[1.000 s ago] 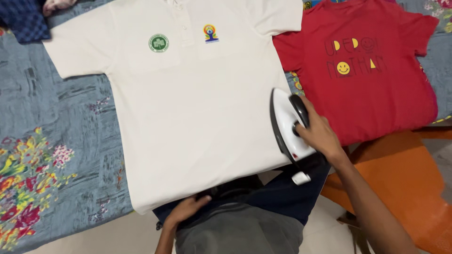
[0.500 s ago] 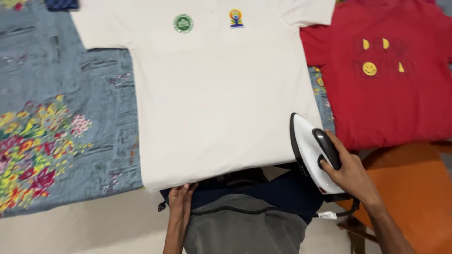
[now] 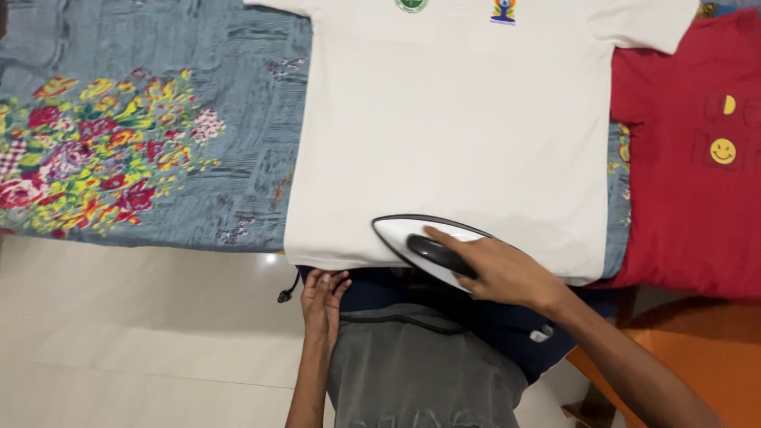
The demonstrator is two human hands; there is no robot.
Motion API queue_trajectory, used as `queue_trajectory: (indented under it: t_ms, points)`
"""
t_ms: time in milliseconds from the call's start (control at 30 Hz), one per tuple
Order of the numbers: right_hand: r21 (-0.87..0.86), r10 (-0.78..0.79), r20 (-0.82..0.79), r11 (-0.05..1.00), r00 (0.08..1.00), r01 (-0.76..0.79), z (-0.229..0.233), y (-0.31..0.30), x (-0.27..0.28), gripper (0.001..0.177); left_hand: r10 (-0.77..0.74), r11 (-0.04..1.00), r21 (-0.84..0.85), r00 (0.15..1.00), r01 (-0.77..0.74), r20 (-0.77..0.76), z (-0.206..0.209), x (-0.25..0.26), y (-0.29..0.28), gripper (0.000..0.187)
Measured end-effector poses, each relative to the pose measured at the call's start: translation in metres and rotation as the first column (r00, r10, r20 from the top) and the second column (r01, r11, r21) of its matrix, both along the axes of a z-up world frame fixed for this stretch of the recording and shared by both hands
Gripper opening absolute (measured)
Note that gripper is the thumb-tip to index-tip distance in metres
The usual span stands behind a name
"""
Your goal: The person irons a white polo shirt laid flat on a bed. They use an electric iron to smooth the fabric, moving it across the front and sleeves while occasionally adjusting the shirt with their hands.
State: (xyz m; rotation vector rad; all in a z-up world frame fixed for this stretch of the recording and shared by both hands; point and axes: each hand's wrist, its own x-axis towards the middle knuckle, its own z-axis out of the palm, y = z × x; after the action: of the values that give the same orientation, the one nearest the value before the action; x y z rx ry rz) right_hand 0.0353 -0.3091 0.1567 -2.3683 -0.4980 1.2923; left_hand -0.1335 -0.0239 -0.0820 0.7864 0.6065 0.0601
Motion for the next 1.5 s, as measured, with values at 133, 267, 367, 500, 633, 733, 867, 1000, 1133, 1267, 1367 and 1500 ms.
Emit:
queue_trajectory:
  t_ms: [133,267,367,500,633,733,867,1000,1133,1267,1367,1500]
  points:
    - [0.071,0.082,0.025,0.994,0.996,-0.083,0.002,0.034,0.01,0.091,0.097,0.995,0.016,0.993,-0.098,0.067,0.019,0.012,0.011,0.029]
    - [0.035,0.108,0.081,0.993,0.991,-0.111,-0.008,0.025,0.012,0.093,0.126,0.989,0.064,0.99,-0.13,0.055,0.034,0.023,0.033,0.03]
    - [0.062,0.005,0.15,0.998,0.989,-0.014,-0.012,-0.013,0.013,0.099,0.1,0.991,0.092,0.995,-0.101,0.017,0.035,0.022,0.046,0.028]
    - [-0.203,-0.339,0.034,0.919,0.94,0.338,-0.013,-0.078,0.008,0.078,0.026,0.987,0.16,0.999,-0.021,-0.03,0.024,0.021,0.058,0.02]
    - [-0.196,-0.561,0.163,0.788,0.812,0.584,-0.014,-0.146,-0.004,0.078,0.046,0.968,0.248,0.998,-0.033,-0.045,0.014,0.022,0.063,0.016]
    - [-0.177,-0.584,0.212,0.765,0.783,0.619,-0.018,-0.174,-0.002,0.082,0.04,0.957,0.288,0.999,-0.03,-0.029,0.01,0.024,0.067,0.013]
    - [-0.181,-0.562,0.118,0.798,0.819,0.574,-0.02,-0.158,-0.004,0.085,0.015,0.963,0.269,1.0,-0.013,-0.007,0.016,0.028,0.067,0.013]
    - [-0.031,-0.403,-0.013,0.915,0.915,0.403,-0.015,-0.113,0.001,0.088,0.028,0.955,0.294,0.999,-0.038,0.038,0.029,0.023,0.063,0.021]
    - [0.04,-0.277,-0.045,0.959,0.96,0.279,-0.009,-0.068,0.002,0.087,0.02,0.941,0.336,0.999,-0.033,0.045,0.037,0.014,0.061,0.04]
    - [0.262,-0.256,0.038,0.935,0.966,0.238,-0.007,-0.028,-0.002,0.071,0.048,0.935,0.349,0.998,-0.059,0.039,0.028,-0.001,0.057,0.049]
    - [0.38,-0.336,0.042,0.877,0.941,0.296,-0.01,0.016,0.005,0.041,0.02,0.911,0.407,0.995,-0.06,0.102,0.015,-0.001,0.047,0.057]
    - [0.776,-0.524,-0.004,0.535,0.852,0.333,-0.029,0.122,0.037,0.03,-0.202,0.748,0.653,0.978,0.116,0.059,0.018,-0.003,0.015,0.076]
